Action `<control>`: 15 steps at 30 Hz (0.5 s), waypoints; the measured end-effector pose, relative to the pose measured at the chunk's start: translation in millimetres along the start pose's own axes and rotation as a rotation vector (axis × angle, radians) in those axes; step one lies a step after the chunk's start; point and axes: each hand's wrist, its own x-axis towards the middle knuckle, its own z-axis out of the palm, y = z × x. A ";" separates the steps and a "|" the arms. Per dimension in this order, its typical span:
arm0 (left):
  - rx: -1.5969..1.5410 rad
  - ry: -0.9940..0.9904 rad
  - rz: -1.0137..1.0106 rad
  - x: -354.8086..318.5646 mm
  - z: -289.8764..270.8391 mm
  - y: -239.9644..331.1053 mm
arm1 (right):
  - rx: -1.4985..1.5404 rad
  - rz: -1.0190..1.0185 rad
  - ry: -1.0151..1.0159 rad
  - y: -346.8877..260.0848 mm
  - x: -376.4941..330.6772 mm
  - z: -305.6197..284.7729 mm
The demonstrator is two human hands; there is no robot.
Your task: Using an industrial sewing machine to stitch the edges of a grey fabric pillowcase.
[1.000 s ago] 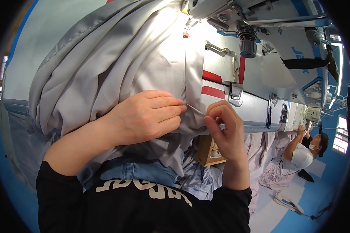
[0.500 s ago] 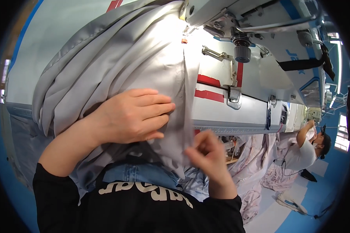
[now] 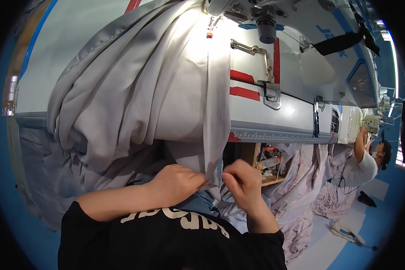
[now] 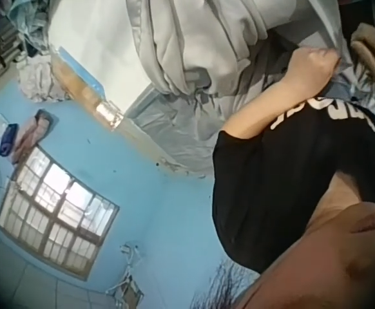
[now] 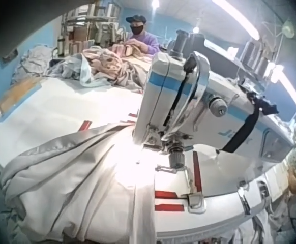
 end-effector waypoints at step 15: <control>-0.214 0.133 -0.477 37.8 -113.2 -12.5 | -0.314 -0.241 -0.025 -16.9 16.3 5.2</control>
